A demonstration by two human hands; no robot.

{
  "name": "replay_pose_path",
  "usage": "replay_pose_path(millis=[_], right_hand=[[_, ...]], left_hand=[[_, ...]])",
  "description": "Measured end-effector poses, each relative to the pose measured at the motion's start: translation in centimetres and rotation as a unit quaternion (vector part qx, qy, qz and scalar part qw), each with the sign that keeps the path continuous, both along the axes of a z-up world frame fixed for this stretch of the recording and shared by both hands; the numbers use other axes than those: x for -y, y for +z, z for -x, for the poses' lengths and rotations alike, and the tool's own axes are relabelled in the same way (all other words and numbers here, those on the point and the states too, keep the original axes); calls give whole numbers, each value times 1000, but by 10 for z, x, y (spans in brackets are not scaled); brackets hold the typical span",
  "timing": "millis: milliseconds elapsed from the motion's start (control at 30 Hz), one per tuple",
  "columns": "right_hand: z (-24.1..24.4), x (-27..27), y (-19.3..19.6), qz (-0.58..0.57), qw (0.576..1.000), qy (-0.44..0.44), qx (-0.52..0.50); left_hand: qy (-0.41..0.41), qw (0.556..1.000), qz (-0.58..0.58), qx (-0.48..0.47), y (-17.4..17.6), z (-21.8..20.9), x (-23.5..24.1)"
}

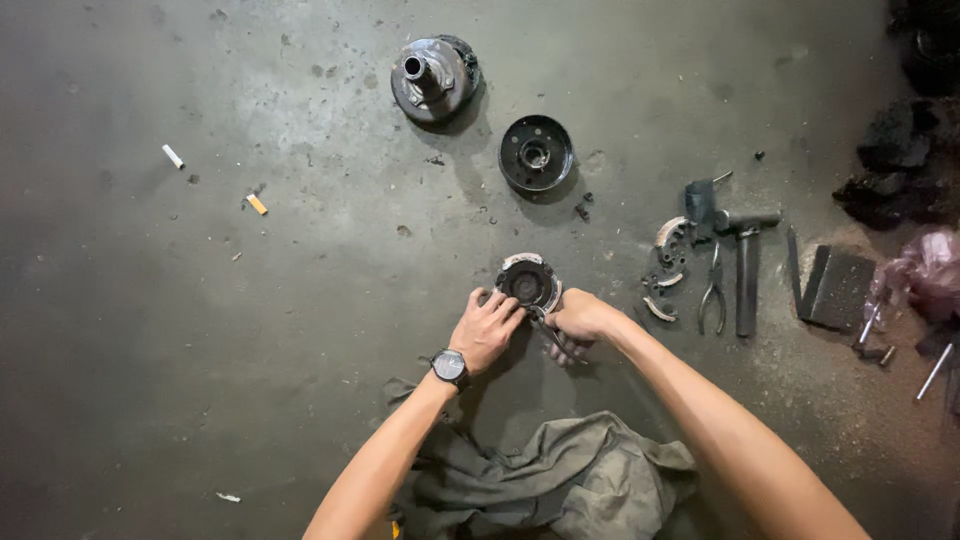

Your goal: The person kneels on a workshop floor disassembling a motorcycle clutch assembly. They use a screwdriver and pliers to pry off clutch shoes and springs, separate the hub from the plate, remove small pins and components, and set the parts aside on the floor.

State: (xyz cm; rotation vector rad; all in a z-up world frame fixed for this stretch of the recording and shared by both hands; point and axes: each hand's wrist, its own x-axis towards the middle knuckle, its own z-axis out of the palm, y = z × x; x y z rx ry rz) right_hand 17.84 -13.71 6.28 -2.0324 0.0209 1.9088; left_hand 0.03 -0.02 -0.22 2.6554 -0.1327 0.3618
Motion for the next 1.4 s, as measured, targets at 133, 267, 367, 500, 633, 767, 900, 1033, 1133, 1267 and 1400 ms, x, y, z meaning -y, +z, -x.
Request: replay_pose_path(millis=[133, 267, 367, 500, 633, 767, 900, 1033, 1133, 1267, 1400], right_hand=[[-1, -16, 9, 14, 1000, 7, 5], [-1, -21, 5, 11, 1000, 8, 0], [1, -24, 13, 22, 1000, 14, 11], [3, -13, 4, 17, 999, -33, 1], [6, -13, 7, 5, 999, -44, -1], [6, -17, 14, 1, 999, -48, 10], [-3, -18, 0, 10, 999, -25, -18], [0, -26, -4, 16, 1000, -7, -11], [3, -19, -24, 64, 994, 70, 47], [5, -6, -57, 39, 915, 324, 235], [8, -2, -64, 57, 916, 337, 212]], left_hand=[[1, 1000, 10, 11, -6, 0, -1], [-7, 1000, 27, 13, -4, 2, -5], [-12, 999, 34, 15, -4, 3, -6], [-17, 999, 40, 24, -6, 3, -7], [-13, 998, 48, 30, -4, 3, -7], [-8, 998, 51, 26, -1, 4, -7], [-6, 998, 50, 25, -3, 3, -6], [-8, 999, 37, 22, -2, 3, -7], [-15, 1000, 23, 12, -1, 2, -6], [-34, 999, 7, 13, -7, 1, -7], [-47, 999, 3, 20, -12, 0, -9]])
